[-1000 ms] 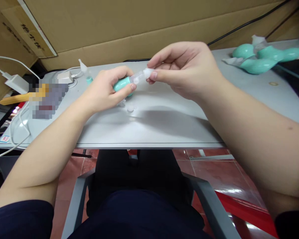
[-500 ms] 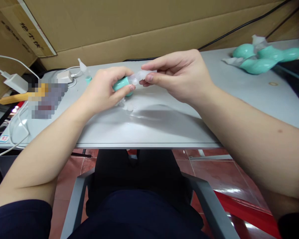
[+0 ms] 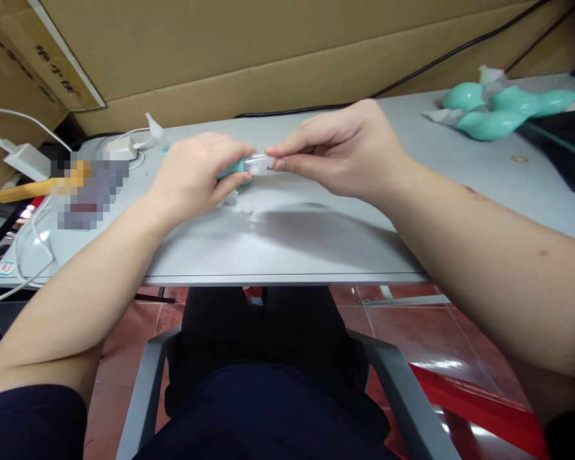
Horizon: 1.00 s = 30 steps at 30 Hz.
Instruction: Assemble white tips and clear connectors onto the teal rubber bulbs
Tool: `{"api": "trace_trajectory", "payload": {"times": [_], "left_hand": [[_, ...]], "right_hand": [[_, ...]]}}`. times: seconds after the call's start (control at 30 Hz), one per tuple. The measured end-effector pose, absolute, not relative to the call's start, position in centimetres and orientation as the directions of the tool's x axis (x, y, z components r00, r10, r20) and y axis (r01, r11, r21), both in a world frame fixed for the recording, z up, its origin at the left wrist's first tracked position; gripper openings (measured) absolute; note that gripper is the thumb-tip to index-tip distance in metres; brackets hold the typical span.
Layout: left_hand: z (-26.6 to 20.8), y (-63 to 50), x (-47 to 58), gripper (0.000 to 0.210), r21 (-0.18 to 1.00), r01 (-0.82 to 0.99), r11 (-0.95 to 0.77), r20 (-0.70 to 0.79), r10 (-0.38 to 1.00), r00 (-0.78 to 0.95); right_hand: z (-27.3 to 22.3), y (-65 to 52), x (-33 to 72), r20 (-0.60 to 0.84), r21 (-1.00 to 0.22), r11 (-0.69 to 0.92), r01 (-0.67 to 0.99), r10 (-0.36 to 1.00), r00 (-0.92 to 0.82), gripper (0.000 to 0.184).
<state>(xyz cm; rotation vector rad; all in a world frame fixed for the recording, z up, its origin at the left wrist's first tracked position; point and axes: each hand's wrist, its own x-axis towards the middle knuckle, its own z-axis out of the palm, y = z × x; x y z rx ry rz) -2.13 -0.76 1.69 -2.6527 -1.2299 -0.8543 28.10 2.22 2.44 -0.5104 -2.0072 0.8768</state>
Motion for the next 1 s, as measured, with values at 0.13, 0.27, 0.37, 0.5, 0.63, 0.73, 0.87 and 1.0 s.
{"api": "trace_trajectory", "payload": {"times": [0.13,0.27,0.37,0.5,0.63,0.73,0.87,1.0], "left_hand": [[1.2,-0.4,-2.3,0.042,0.139,0.724,-0.676,0.522,0.671,0.526],[1.8,-1.0,-1.8,0.043,0.249,0.693,-0.676,0.539,0.692,0.481],[2.4,-1.1,-1.4,0.042,0.279,0.669,-0.689,0.548,0.686,0.479],[2.2,-0.4,-1.5,0.052,0.261,0.626,-0.735,0.603,0.631,0.489],[2.1,0.1,-2.3,0.068,0.266,0.625,-0.734,0.657,0.613,0.44],[2.4,0.2,-2.8,0.057,0.304,0.646,-0.7,0.673,0.638,0.374],[3.1,-0.3,-2.7,0.049,0.339,0.659,-0.672,0.644,0.676,0.358],[3.8,-1.0,-2.4,0.043,0.372,0.665,-0.648,0.563,0.727,0.393]], "right_hand": [[2.4,2.3,28.1,0.538,-0.752,0.658,0.038,0.647,-0.54,0.012],[2.2,2.2,27.2,0.557,-0.795,0.602,-0.072,0.677,-0.481,0.018],[2.3,2.1,26.2,0.553,-0.802,0.592,-0.087,0.678,-0.484,0.027],[4.2,2.1,26.1,0.637,-0.734,0.675,-0.069,0.649,-0.417,0.017],[8.1,2.4,28.1,0.669,-0.694,0.718,0.043,0.666,-0.331,0.012],[10.3,3.7,29.5,0.568,-0.739,0.64,0.213,0.761,-0.314,0.018],[9.6,6.3,29.4,0.54,-0.714,0.62,0.326,0.783,-0.309,0.04],[6.6,7.9,28.4,0.535,-0.593,0.663,0.457,0.749,-0.391,0.048]]}}
